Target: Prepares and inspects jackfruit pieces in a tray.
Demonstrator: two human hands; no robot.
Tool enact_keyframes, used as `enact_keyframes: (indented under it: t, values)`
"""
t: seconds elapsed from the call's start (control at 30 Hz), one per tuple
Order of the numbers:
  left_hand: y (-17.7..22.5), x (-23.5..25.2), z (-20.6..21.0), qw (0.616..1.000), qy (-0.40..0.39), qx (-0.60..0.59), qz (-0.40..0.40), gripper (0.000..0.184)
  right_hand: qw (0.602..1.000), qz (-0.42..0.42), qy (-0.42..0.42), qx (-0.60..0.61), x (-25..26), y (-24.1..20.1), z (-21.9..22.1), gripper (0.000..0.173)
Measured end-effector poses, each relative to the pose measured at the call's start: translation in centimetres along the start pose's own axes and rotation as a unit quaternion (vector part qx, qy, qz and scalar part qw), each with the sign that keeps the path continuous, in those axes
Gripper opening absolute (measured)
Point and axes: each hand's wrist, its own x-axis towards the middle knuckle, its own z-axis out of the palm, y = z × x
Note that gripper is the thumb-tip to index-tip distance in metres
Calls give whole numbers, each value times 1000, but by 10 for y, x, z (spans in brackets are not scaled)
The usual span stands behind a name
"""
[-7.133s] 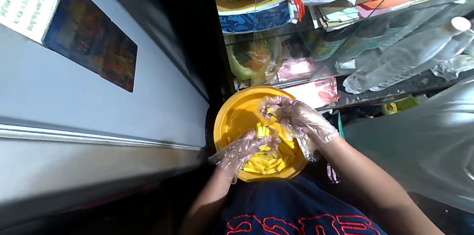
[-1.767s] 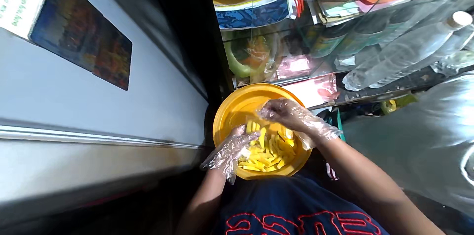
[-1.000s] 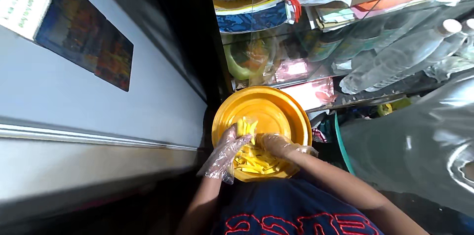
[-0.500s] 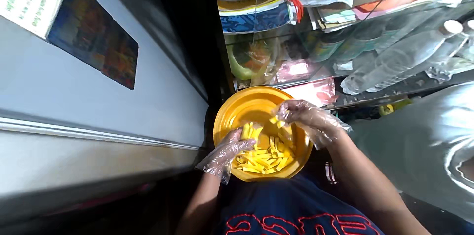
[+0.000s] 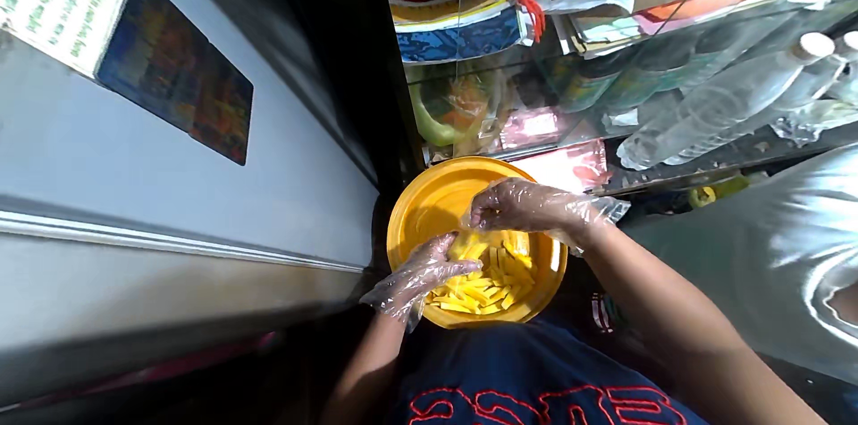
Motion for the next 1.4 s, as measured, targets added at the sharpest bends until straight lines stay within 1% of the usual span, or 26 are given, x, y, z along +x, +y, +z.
enact_keyframes:
  t: [0.17,0.23,0.33,0.43,0.57,0.63,0.73,0.8,0.87,0.9,1.0,1.07,1.13,1.2,1.3,1.4]
  values:
    - [4,0,2,1000,-3,-11,-1,56,1000,-9,-15,8,8,4,-2,12]
    - [4,-1,3,999,-1,-45,3,54,999,-6,-23,26,9,6,-1,15]
    - [11,-8,1,992,-24,-122,-4,51,997,-4,-34,70,8,10,-1,21]
    - [7,-9,4,983,-15,-183,5,41,995,19,-30,96,7,9,0,21]
    - [9,-10,6,982,-7,-190,20,29,996,25,-1,85,9,3,4,16]
    - [14,-11,8,981,0,-191,23,26,995,32,-3,92,12,3,8,14]
    - [13,-11,9,984,20,-178,4,29,998,27,-17,60,12,4,9,17]
    - [15,-12,9,981,32,-193,-7,30,999,15,-11,40,11,7,5,21]
    - [15,-11,9,974,23,-224,-4,27,999,22,4,40,10,8,3,18]
    - [14,-9,8,973,15,-230,-2,29,999,24,11,40,10,8,3,15]
    - [12,-5,8,977,7,-211,-5,34,999,25,14,28,13,7,9,10]
    - [13,-4,9,980,11,-197,-17,37,999,30,15,29,15,5,14,8]
    - [10,-2,9,981,5,-195,-21,39,998,36,18,40,15,5,14,12]
    - [10,-1,9,977,-2,-211,-22,37,997,39,18,60,12,6,8,17]
    - [9,0,9,969,-8,-248,-12,33,997,17,34,70,11,10,6,10]
    - [15,0,12,967,-5,-254,-22,28,999,24,14,45,16,9,12,14]
